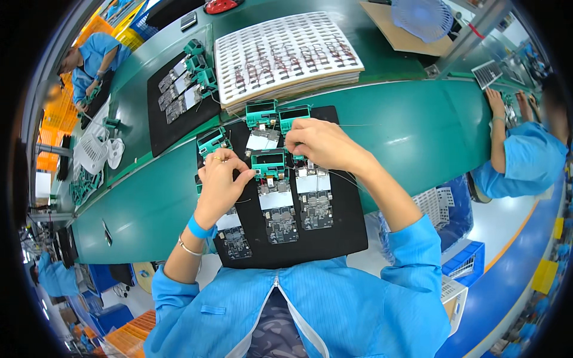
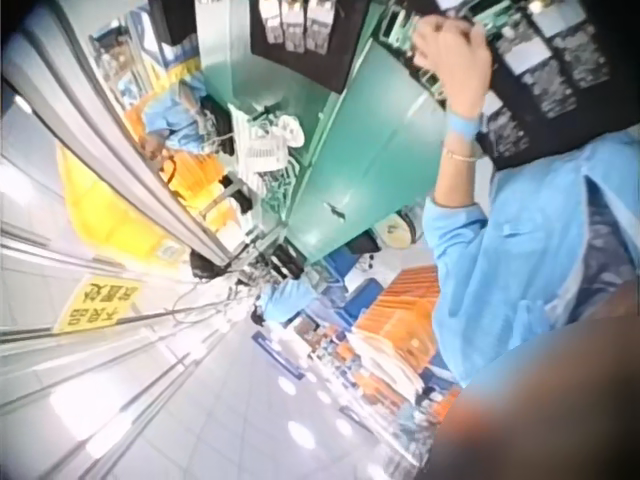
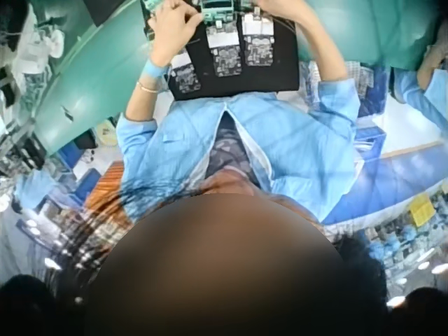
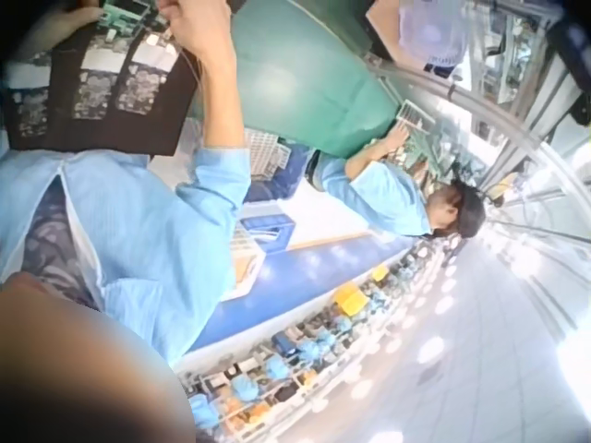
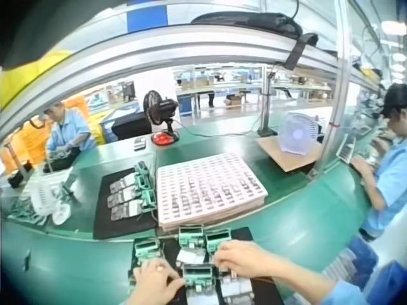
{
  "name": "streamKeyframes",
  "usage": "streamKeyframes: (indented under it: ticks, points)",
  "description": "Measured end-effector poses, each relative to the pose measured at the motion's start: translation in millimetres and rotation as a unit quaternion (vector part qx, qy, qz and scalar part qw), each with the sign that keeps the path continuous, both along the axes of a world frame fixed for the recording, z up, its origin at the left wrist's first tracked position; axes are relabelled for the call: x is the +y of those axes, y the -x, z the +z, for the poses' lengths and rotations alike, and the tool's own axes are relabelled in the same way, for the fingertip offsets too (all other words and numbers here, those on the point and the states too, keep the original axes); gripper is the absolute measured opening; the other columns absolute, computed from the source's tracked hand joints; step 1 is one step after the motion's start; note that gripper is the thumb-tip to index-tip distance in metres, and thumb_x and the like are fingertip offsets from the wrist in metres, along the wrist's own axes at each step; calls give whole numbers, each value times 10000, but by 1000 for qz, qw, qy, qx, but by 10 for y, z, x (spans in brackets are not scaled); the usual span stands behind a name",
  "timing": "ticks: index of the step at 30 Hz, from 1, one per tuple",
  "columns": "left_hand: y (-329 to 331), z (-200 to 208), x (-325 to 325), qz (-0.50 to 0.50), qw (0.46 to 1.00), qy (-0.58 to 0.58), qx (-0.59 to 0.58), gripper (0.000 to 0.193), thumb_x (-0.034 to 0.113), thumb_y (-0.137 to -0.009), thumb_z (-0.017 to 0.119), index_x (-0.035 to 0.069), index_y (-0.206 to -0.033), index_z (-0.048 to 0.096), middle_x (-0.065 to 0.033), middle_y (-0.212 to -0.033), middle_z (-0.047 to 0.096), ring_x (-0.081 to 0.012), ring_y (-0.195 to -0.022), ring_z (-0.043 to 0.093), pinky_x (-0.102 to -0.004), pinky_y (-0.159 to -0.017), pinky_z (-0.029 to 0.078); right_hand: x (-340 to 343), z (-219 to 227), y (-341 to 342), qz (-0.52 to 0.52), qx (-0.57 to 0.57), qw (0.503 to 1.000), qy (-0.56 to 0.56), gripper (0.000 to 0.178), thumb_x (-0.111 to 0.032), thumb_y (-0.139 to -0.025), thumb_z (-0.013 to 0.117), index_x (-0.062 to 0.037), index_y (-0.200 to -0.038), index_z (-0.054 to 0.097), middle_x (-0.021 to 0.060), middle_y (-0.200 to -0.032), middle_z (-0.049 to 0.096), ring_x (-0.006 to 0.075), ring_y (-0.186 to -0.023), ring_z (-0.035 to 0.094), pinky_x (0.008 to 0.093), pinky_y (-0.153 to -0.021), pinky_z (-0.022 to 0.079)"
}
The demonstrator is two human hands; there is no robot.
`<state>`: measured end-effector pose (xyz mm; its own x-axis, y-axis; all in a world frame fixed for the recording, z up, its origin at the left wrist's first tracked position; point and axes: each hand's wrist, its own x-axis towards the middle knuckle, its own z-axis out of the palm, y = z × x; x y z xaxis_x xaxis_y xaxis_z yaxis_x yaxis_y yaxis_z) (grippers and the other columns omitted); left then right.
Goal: Assembling electronic components and connecting wires on circuit boards on a production line.
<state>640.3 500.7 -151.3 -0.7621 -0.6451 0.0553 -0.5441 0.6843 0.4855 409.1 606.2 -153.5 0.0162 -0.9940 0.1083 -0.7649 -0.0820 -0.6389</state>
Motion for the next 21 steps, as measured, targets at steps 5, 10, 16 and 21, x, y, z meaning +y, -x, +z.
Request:
streamKeyframes:
  ticks: [5,10,16,21]
  points:
    - [18,15,-20,0,999,-42,-2,126,172,-761,713,57,-763,662,-39,-976,528,-246,-1002,468,-390,-835,307,64,-52,-95,-36,27,998,34,61,-50,-787,620,-50,-832,579,71,-881,564,280,-839,591,379,-725,474]
    - [-57,36,-37,-16,996,-31,87,96,106,-751,688,39,-756,620,-61,-971,534,-256,-994,492,-368,-844,365,134,-113,-120,-71,-37,990,117,57,-5,-800,576,-31,-827,532,107,-874,528,297,-839,545,367,-726,456]
    - [-942,200,-279,117,985,-71,108,109,124,-759,677,31,-777,623,-95,-948,574,-276,-954,515,-367,-860,395,636,4,11,-194,-289,920,181,13,5,-886,523,15,-880,528,75,-928,544,144,-864,513,246,-768,419]
    - [-1115,65,-202,172,980,-56,84,156,192,-797,681,41,-802,643,-85,-969,578,-275,-982,510,-390,-867,382,502,117,-269,-155,-227,959,68,20,25,-855,544,5,-855,550,56,-801,551,139,-727,532,246,-663,437]
